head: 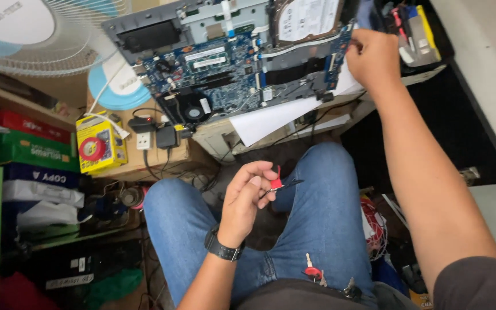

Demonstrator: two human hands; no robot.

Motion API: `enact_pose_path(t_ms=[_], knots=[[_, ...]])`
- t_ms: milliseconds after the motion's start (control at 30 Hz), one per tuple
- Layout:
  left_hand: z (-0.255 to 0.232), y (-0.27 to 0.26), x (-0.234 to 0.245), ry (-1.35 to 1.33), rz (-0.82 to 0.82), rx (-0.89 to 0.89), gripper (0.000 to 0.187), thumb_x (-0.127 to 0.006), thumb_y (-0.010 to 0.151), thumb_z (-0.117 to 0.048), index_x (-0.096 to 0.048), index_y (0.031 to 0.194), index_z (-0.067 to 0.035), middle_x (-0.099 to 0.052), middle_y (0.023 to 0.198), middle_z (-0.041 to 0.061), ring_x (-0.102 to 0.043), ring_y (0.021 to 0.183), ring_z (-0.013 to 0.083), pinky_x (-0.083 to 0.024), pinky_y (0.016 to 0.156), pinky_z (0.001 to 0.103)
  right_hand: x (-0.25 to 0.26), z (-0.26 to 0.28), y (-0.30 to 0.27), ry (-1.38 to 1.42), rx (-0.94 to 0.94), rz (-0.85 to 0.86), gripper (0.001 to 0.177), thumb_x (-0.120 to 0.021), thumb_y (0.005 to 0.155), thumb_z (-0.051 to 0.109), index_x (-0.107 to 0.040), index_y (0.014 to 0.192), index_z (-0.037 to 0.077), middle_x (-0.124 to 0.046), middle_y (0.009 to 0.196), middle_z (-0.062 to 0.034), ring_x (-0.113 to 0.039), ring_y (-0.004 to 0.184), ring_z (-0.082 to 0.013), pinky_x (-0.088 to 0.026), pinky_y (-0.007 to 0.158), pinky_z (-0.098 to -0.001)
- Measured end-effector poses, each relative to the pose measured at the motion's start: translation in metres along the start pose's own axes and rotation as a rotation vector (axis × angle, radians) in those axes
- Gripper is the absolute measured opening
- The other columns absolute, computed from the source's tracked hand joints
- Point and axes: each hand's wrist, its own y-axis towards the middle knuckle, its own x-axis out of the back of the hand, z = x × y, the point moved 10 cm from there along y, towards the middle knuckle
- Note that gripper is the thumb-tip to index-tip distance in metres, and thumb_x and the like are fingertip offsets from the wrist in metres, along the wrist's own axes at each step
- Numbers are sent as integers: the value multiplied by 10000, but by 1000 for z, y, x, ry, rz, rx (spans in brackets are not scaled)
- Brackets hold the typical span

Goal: The person sits on the floor and uses a soldering iron to tin the ends of red and black wires. They then twist the wires together and wrap the connection with red electrical tape.

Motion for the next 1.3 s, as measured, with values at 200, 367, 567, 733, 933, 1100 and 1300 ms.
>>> enact_pose_path(t_ms=[200, 367, 567, 733, 933, 1100, 1300], knots=[[3, 2, 1, -7, 2, -18, 371, -521, 1174, -169, -714, 1429, 20, -775, 1188, 151, -660, 818, 141, -523, 655, 241, 18, 1, -4, 97, 17, -41, 470, -778, 968, -21, -908, 1417, 34, -779, 1200, -143, -720, 832, -281, -550, 978, -477], [11, 5, 0, -23, 7, 8, 362, -537, 1190, -190, -719, 1426, 16, -789, 1181, 145, -700, 834, 155, -510, 646, 233, 25, 19, -12, 156, -241, 167, 396, -794, 1071, 27, -797, 1466, -1, -788, 1278, -204, -714, 1132, -372, -612, 998, -515], [13, 3, 0, -22, 5, 14, 352, -534, 1195, -176, -724, 1421, 16, -790, 1167, 148, -707, 829, 160, -510, 644, 229, 13, 25, -18, 191, -190, 225, 304, -754, 1087, 30, -847, 1375, 0, -870, 1115, -147, -805, 1042, -320, -626, 1029, -501], [11, 2, 0, -17, -9, 30, 357, -542, 1193, -198, -733, 1411, 12, -788, 1160, 140, -697, 827, 157, -502, 642, 230, 10, 26, -19, 116, -164, 220, 417, -758, 1086, -2, -804, 1500, -18, -848, 1218, -241, -789, 1069, -401, -614, 1057, -587], [11, 1, 1, -6, -26, 5, 337, -544, 1187, -157, -725, 1412, 16, -792, 1138, 147, -714, 785, 158, -469, 602, 216, 57, 60, -46, 151, 53, -76, 367, -721, 1084, -123, -814, 1436, -75, -728, 1414, -259, -711, 1276, -417, -606, 1106, -518], [11, 3, 5, -35, -23, -127, 410, -598, 1067, 3, -687, 1463, 67, -713, 1169, 227, -762, 759, 208, -539, 595, 217, 104, 122, -146, 270, -178, -317, 138, -863, 1211, 46, -826, 1079, 58, -753, 904, -174, -774, 920, -404, -603, 868, -480], [-10, -14, -4, 136, 24, -253, 599, -599, 956, 208, -653, 1537, 75, -669, 1193, 191, -815, 785, 219, -680, 696, 290, 68, 244, -230, 731, -256, 110, 299, -907, 967, 50, -848, 1259, 82, -852, 1247, -124, -818, 1192, -343, -656, 1006, -418]])
